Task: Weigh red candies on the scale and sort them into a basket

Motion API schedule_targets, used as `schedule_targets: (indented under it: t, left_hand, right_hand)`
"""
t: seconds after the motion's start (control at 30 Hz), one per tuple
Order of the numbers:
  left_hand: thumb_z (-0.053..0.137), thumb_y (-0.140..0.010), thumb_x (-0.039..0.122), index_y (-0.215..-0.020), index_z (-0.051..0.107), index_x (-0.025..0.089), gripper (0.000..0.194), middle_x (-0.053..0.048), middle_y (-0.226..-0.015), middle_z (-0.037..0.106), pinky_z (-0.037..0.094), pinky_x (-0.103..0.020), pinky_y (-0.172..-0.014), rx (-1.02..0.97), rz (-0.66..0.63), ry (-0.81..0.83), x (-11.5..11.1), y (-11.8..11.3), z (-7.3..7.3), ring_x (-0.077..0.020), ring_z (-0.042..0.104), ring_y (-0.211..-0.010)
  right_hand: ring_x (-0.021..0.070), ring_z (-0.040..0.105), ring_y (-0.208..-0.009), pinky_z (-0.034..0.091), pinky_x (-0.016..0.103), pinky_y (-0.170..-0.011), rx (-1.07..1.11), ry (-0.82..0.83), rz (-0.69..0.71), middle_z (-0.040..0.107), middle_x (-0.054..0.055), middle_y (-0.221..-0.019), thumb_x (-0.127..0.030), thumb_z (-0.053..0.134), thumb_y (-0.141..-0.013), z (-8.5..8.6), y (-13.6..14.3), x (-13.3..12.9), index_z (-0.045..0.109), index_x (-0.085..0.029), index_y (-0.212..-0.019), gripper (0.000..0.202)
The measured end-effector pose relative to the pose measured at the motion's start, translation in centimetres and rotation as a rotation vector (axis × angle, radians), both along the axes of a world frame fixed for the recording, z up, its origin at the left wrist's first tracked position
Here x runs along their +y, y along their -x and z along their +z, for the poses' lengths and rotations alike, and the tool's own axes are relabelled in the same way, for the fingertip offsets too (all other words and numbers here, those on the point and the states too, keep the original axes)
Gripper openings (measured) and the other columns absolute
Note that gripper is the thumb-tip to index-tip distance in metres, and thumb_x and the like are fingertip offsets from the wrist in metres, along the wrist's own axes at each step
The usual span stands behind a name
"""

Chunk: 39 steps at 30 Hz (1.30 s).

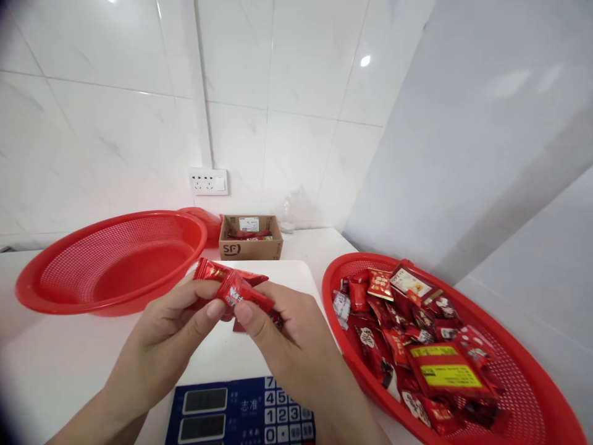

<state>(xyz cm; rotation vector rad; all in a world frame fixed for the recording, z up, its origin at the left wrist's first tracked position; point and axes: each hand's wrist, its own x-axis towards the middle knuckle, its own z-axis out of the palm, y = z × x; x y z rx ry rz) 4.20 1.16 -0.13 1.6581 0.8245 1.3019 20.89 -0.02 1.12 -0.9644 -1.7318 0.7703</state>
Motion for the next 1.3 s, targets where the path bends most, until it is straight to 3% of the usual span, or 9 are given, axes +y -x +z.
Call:
schedule_targets:
  t: [0.13,0.27,0.47,0.53,0.67,0.9,1.13,1.23,1.3]
  left_hand:
    - [0.065,-0.089,0.04,-0.099,0.074,0.026,0.02,-0.005,-0.106,0.068,0.053,-0.029,-0.078,-0.009,-0.069,0.02,0.0,0.1,-0.1,-0.02,0.064,-0.09]
    - [0.065,-0.089,0.04,-0.095,0.075,0.024,0.019,-0.004,-0.098,0.069,0.054,-0.027,-0.073,-0.061,-0.087,0.065,0.3,0.1,0.0,-0.0184,0.064,-0.085]
    - [0.064,-0.091,0.037,-0.097,0.072,0.027,0.015,-0.001,-0.095,0.069,0.053,-0.025,-0.075,-0.109,-0.074,0.066,0.4,0.3,-0.3,-0.0165,0.064,-0.087]
    - [0.063,-0.092,0.037,-0.099,0.072,0.028,0.015,-0.002,-0.099,0.07,0.053,-0.026,-0.079,-0.079,-0.102,0.054,0.3,0.3,-0.4,-0.0177,0.064,-0.092]
    - [0.064,-0.091,0.037,-0.099,0.073,0.028,0.015,-0.002,-0.104,0.07,0.052,-0.029,-0.085,-0.052,-0.133,0.063,0.1,0.1,-0.5,-0.0191,0.065,-0.095]
    - [0.067,-0.089,0.035,-0.092,0.071,0.026,0.01,-0.001,-0.129,0.062,0.047,-0.03,-0.099,-0.165,0.071,0.067,1.0,0.4,-0.5,-0.0235,0.05,-0.128]
    - [0.068,-0.089,0.035,-0.091,0.066,0.025,0.011,0.002,-0.094,0.069,0.056,-0.026,-0.082,-0.207,0.072,0.103,1.7,0.8,-0.7,-0.0157,0.065,-0.094]
    - [0.068,-0.089,0.035,-0.088,0.065,0.023,0.012,0.002,-0.087,0.068,0.056,-0.024,-0.077,-0.171,0.044,0.122,1.7,0.7,-0.9,-0.0144,0.065,-0.087]
    - [0.066,-0.09,0.037,-0.09,0.065,0.022,0.015,0.001,-0.089,0.067,0.055,-0.024,-0.075,-0.107,0.009,0.152,1.6,0.5,-0.9,-0.0148,0.064,-0.087]
  right_hand:
    - [0.0108,0.049,-0.054,0.037,0.021,-0.047,-0.109,-0.033,0.017,0.055,-0.003,-0.059,-0.039,0.051,-0.096,-0.1,-0.1,0.1,0.061,-0.019,-0.067,0.037]
    - [0.0114,0.052,-0.054,0.038,0.021,-0.048,-0.093,-0.023,0.006,0.06,-0.002,-0.061,-0.045,0.05,-0.096,-0.2,-0.5,0.1,0.067,-0.02,-0.074,0.038]
    - [0.0102,0.05,-0.046,0.039,0.02,-0.041,0.047,-0.028,-0.298,0.061,-0.004,-0.063,-0.049,0.061,-0.088,-0.6,-1.4,0.7,0.064,-0.023,-0.092,0.027]
    - [0.0105,0.053,-0.046,0.041,0.02,-0.041,0.022,-0.017,-0.281,0.065,-0.003,-0.067,-0.046,0.063,-0.087,-0.6,-1.5,0.9,0.063,-0.024,-0.097,0.024]
    - [0.0115,0.055,-0.046,0.041,0.02,-0.041,-0.093,-0.009,-0.2,0.064,-0.003,-0.058,-0.038,0.057,-0.09,-0.3,-1.4,0.9,0.065,-0.022,-0.079,0.022]
    - [0.013,0.054,-0.05,0.038,0.023,-0.046,-0.182,-0.104,-0.519,0.062,-0.003,-0.056,-0.031,0.057,-0.085,-0.4,-2.6,2.0,0.061,-0.021,-0.069,0.019]
    - [0.0235,0.063,-0.07,0.037,0.03,-0.058,-0.618,0.097,-0.657,0.072,0.005,-0.074,-0.032,0.051,-0.09,-1.6,-3.9,4.9,0.066,-0.021,-0.082,0.02]
    - [0.0273,0.065,-0.08,0.04,0.033,-0.063,-0.594,0.102,-0.686,0.073,0.008,-0.083,-0.034,0.052,-0.091,-1.4,-3.9,4.9,0.067,-0.019,-0.106,0.026]
    - [0.0262,0.065,-0.084,0.043,0.033,-0.067,-0.484,0.055,-0.624,0.072,0.008,-0.09,-0.035,0.052,-0.092,-1.1,-3.7,4.3,0.065,-0.019,-0.115,0.031]
